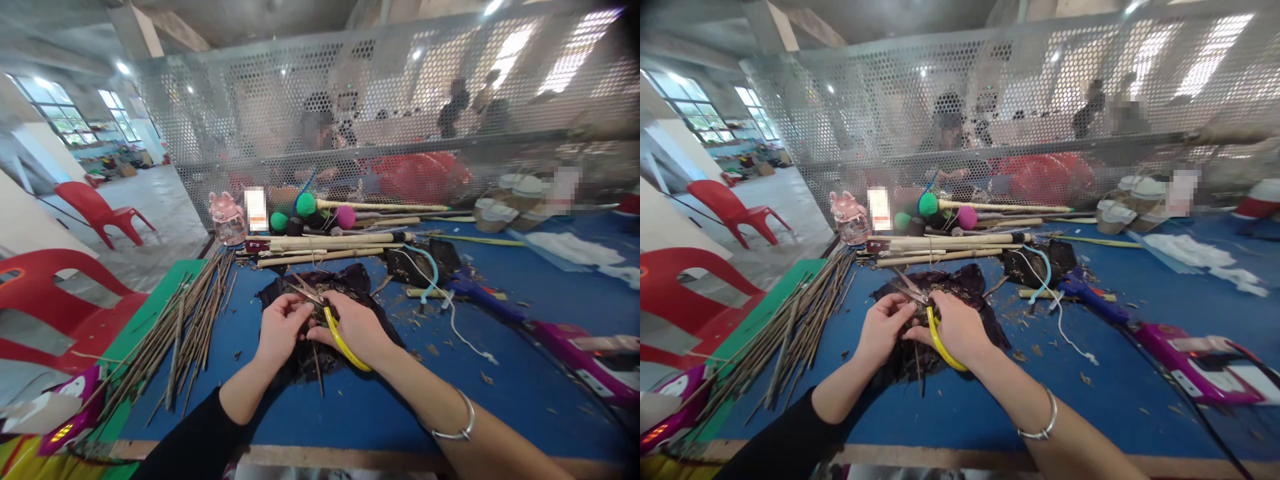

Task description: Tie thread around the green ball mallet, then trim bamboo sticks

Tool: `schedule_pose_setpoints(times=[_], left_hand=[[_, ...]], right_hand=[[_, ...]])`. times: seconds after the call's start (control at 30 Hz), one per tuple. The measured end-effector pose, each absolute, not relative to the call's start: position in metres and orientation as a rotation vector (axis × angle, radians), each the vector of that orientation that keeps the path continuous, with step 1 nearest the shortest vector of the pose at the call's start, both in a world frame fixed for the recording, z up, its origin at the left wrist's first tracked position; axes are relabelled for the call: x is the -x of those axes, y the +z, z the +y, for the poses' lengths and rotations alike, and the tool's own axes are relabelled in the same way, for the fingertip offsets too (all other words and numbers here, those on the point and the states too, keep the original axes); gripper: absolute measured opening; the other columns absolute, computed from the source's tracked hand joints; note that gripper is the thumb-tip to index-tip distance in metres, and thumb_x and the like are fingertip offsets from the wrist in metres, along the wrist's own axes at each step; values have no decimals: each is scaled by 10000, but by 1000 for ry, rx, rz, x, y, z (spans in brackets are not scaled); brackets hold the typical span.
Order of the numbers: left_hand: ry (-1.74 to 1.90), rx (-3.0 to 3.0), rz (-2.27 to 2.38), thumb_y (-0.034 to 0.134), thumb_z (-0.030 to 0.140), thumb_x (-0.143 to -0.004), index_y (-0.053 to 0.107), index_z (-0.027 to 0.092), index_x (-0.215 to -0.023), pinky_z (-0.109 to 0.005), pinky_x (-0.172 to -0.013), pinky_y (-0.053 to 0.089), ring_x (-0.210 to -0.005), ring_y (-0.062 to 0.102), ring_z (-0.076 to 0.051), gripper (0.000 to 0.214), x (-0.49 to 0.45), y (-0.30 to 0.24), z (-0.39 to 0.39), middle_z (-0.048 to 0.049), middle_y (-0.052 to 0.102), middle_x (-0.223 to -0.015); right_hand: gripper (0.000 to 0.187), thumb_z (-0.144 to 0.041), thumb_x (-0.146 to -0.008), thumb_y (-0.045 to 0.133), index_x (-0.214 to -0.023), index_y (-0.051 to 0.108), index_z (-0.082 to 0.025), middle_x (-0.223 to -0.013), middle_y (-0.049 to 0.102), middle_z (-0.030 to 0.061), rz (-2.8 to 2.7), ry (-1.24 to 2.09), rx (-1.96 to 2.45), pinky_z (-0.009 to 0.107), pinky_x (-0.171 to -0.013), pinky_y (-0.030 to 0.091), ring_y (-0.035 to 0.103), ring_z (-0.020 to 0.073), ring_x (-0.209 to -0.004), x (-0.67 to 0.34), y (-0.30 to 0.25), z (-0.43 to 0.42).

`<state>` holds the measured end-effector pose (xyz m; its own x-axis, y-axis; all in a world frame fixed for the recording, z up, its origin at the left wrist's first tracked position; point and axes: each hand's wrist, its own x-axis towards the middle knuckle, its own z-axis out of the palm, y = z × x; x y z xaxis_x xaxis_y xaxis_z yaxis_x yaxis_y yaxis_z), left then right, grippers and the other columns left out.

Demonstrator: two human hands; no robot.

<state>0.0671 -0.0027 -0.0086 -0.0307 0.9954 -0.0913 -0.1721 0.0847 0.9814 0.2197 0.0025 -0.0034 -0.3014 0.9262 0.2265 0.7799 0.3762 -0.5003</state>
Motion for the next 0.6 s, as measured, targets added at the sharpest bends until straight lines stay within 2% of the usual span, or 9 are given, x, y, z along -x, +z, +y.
schedule_pose_setpoints(times=[0.1,0.2,0.37,0.6], left_hand=[[1260,-1004,1156,708,345,-631,553,140,-774,-169,-401,427,-518,589,-106,294,-68,-7,-3,16,595,-622],[1257,-1017,1187,721,351,-614,549,137,-759,-154,-361,393,-442,519,-74,310,-68,-7,-3,33,564,-557],[1181,-971,1149,699,424,-625,581,121,-775,-139,-344,383,-433,470,-52,359,-68,-10,-2,26,555,-574],[1123,-993,1109,701,445,-617,632,111,-802,-151,-382,424,-482,508,-66,388,-68,-11,-3,-8,602,-624]], right_hand=[[562,-541,-636,666,-1053,508,-201,-963,600,82,-2164,389,1454,311,-722,435,581,234,-914,-219,-5,2],[540,-529,-667,650,-1065,513,-191,-955,605,91,-2160,409,1431,314,-725,439,587,230,-883,-219,-7,4],[408,-527,-752,558,-983,547,-192,-850,629,61,-2150,485,1406,265,-622,422,590,186,-722,-220,-5,5],[379,-534,-750,549,-938,560,-206,-770,623,41,-2118,506,1423,232,-528,376,567,162,-628,-220,1,4]])
